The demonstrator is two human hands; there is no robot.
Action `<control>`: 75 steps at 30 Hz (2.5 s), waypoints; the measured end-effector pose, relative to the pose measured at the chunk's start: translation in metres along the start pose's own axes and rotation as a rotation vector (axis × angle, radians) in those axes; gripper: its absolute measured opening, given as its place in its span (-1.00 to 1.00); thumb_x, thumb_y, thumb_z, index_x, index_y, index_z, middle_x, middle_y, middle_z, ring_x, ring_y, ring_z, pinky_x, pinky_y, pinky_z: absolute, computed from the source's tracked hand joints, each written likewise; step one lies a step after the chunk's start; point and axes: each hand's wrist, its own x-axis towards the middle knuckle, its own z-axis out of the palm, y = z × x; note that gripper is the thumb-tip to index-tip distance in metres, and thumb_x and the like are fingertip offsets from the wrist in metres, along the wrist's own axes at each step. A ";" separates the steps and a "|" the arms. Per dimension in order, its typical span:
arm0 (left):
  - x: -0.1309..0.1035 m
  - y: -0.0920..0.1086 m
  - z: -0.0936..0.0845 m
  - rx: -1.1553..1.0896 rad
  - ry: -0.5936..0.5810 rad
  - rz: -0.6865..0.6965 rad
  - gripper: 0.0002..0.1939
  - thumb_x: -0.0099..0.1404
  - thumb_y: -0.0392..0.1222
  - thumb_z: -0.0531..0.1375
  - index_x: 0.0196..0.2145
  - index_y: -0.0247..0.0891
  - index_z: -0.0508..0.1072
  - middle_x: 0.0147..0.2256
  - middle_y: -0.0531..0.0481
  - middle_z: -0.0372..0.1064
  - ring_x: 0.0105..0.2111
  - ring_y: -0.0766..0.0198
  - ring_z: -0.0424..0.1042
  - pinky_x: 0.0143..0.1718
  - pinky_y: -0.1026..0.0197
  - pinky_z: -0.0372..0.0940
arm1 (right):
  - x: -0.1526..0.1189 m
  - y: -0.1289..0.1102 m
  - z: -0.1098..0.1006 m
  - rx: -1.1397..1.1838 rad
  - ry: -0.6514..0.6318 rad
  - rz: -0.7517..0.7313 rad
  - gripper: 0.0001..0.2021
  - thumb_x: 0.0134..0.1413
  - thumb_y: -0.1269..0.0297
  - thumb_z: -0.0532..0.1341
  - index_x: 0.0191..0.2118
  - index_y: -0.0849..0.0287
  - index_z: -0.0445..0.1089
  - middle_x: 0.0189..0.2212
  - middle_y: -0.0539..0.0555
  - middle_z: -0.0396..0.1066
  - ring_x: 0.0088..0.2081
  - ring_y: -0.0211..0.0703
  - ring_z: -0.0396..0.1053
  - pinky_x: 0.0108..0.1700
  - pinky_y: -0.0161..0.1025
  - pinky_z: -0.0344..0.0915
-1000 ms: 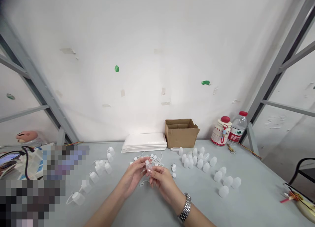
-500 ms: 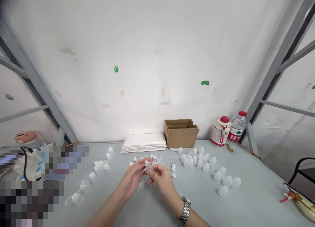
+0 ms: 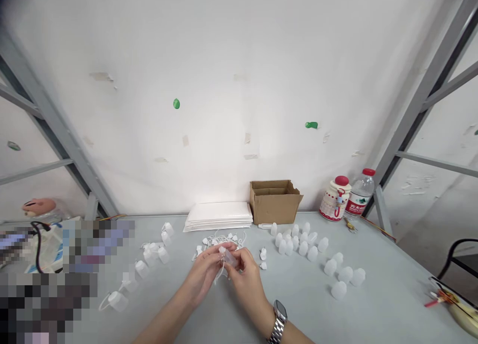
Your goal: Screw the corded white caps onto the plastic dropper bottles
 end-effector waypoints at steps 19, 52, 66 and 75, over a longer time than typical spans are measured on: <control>-0.004 0.000 -0.002 -0.034 -0.078 0.033 -0.66 0.08 -0.29 0.17 -0.15 -0.28 0.50 -0.09 -0.15 0.44 0.04 0.01 0.27 0.11 0.04 0.03 | -0.001 0.001 -0.001 -0.140 0.055 -0.169 -0.87 0.06 0.19 0.16 -0.39 0.13 0.31 -0.46 0.02 0.32 -0.46 -0.20 0.25 -0.40 -0.27 0.25; -0.007 -0.007 0.003 -0.040 -0.077 0.047 -0.62 0.21 -0.22 0.10 0.00 -0.21 0.39 0.06 -0.07 0.32 0.17 0.07 0.08 0.19 0.04 -0.14 | -0.004 0.004 -0.005 -0.385 0.091 -0.460 -0.88 0.16 0.42 0.04 -0.27 0.11 0.29 -0.47 0.00 0.22 -0.48 -0.22 0.22 -0.44 -0.27 0.27; -0.009 -0.009 0.005 -0.034 -0.084 0.075 -0.67 0.26 -0.15 0.05 -0.06 -0.25 0.44 0.04 -0.13 0.33 0.16 0.03 0.10 0.18 0.00 -0.11 | -0.005 0.005 -0.005 -0.439 0.114 -0.590 -0.83 0.16 0.47 0.02 -0.18 0.14 0.28 -0.42 0.05 0.26 -0.44 -0.21 0.29 -0.43 -0.28 0.32; -0.006 0.002 0.002 0.002 0.004 0.070 -0.67 0.20 -0.09 0.14 -0.11 -0.24 0.45 -0.02 -0.16 0.39 0.08 0.00 0.21 0.08 0.03 0.04 | -0.006 -0.002 0.002 -0.088 -0.096 -0.133 -0.88 0.11 0.32 0.11 -0.22 0.15 0.33 -0.39 0.06 0.41 -0.42 -0.18 0.36 -0.37 -0.28 0.33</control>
